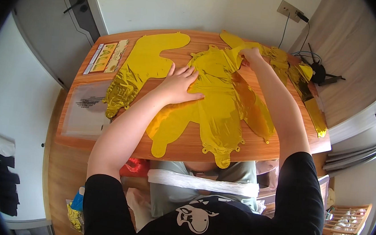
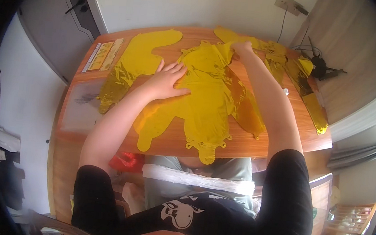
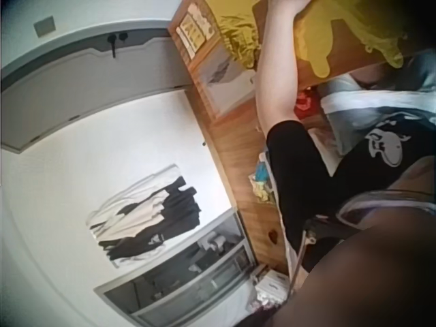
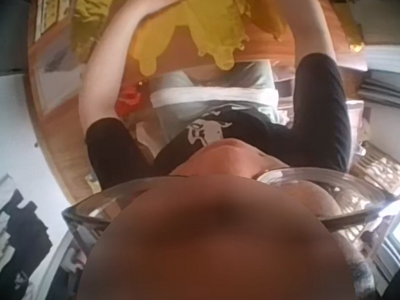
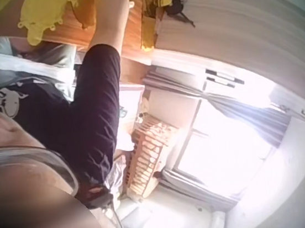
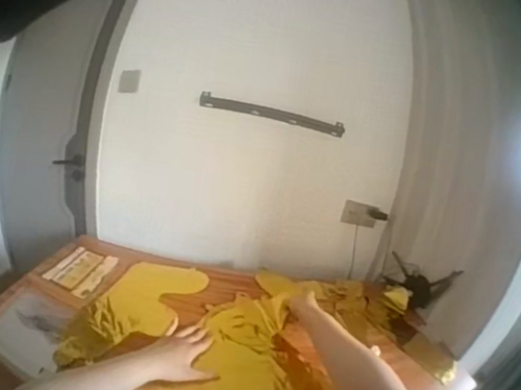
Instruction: Folding gold-colored foil balloons at a wooden desk.
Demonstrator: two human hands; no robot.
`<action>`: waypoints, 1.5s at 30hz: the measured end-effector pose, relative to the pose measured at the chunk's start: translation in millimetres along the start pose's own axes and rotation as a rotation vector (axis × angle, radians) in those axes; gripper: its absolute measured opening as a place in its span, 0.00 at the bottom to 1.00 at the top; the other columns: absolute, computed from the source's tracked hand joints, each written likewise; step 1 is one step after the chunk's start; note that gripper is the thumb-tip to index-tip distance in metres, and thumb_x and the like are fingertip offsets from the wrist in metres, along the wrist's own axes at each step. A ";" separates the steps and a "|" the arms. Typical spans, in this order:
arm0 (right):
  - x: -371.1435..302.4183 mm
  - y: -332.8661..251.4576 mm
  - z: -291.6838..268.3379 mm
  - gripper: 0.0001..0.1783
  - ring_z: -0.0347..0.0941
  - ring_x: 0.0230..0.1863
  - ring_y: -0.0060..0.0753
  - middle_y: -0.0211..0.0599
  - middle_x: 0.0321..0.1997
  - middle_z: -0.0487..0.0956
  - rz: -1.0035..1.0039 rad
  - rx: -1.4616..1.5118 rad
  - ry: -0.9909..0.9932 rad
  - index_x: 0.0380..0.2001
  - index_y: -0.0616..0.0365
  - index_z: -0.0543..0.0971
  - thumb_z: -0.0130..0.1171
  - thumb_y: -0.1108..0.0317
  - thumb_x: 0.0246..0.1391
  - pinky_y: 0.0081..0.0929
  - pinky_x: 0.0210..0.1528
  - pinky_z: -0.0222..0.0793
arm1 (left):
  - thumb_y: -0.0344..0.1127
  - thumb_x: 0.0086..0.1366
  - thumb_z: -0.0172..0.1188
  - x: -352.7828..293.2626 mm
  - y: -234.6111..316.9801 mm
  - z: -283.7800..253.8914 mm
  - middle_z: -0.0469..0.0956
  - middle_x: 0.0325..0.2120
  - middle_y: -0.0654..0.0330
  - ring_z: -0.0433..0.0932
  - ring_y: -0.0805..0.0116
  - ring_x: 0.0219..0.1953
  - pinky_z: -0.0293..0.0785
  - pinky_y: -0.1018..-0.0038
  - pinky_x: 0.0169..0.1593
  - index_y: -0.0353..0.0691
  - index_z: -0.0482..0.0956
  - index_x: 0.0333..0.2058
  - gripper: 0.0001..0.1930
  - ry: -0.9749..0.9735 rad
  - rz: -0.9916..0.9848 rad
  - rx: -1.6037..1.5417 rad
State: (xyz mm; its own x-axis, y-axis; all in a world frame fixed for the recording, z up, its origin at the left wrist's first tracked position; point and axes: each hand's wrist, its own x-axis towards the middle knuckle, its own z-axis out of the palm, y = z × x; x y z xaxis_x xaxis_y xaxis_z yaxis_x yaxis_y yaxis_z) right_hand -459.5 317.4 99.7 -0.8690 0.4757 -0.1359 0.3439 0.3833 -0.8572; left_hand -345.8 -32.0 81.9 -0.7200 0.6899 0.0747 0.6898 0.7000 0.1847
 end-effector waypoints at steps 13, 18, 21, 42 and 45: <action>-20.1 -29.2 37.1 0.26 0.81 0.43 0.36 0.42 0.47 0.81 -0.225 0.273 -0.111 0.61 0.59 0.74 0.59 0.72 0.58 0.34 0.36 0.79 | 0.72 0.63 0.58 16.9 8.8 2.2 0.58 0.74 0.46 0.50 0.51 0.78 0.30 0.46 0.78 0.38 0.60 0.73 0.52 0.056 0.049 0.000; -86.9 -53.3 81.8 0.26 0.81 0.52 0.39 0.41 0.57 0.80 -0.126 0.269 -0.210 0.65 0.56 0.72 0.57 0.64 0.65 0.38 0.45 0.80 | 0.76 0.62 0.54 -4.6 -9.7 6.8 0.56 0.74 0.46 0.49 0.50 0.78 0.27 0.44 0.78 0.37 0.58 0.73 0.54 0.022 -0.001 -0.012; -98.9 -60.3 69.5 0.28 0.80 0.55 0.39 0.39 0.61 0.79 -0.070 0.293 -0.267 0.68 0.53 0.70 0.56 0.57 0.68 0.39 0.52 0.78 | 0.72 0.62 0.58 -4.3 -5.7 4.0 0.58 0.74 0.46 0.50 0.51 0.78 0.30 0.46 0.78 0.38 0.60 0.73 0.52 0.035 -0.004 -0.007; -43.3 1.5 33.6 0.19 0.77 0.53 0.54 0.47 0.51 0.83 -0.850 -0.506 -0.319 0.55 0.49 0.79 0.62 0.59 0.61 0.43 0.55 0.73 | 0.72 0.64 0.56 0.2 -3.9 3.4 0.55 0.75 0.48 0.48 0.54 0.78 0.27 0.47 0.78 0.39 0.57 0.74 0.51 0.020 -0.001 -0.007; -41.9 4.0 32.7 0.15 0.77 0.52 0.55 0.45 0.48 0.83 -0.941 -0.547 -0.267 0.48 0.52 0.80 0.60 0.58 0.62 0.45 0.52 0.73 | 0.72 0.64 0.56 2.0 -3.0 4.0 0.55 0.75 0.48 0.48 0.54 0.78 0.26 0.47 0.78 0.39 0.58 0.74 0.52 0.025 0.005 -0.013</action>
State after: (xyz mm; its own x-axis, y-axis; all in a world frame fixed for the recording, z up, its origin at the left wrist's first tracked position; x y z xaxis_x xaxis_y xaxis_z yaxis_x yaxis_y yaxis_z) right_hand -433.4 273.2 85.7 -0.8910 -0.3469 0.2930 -0.4375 0.8285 -0.3496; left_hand -349.0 -31.9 77.6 -0.7186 0.6883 0.0997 0.6923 0.6942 0.1972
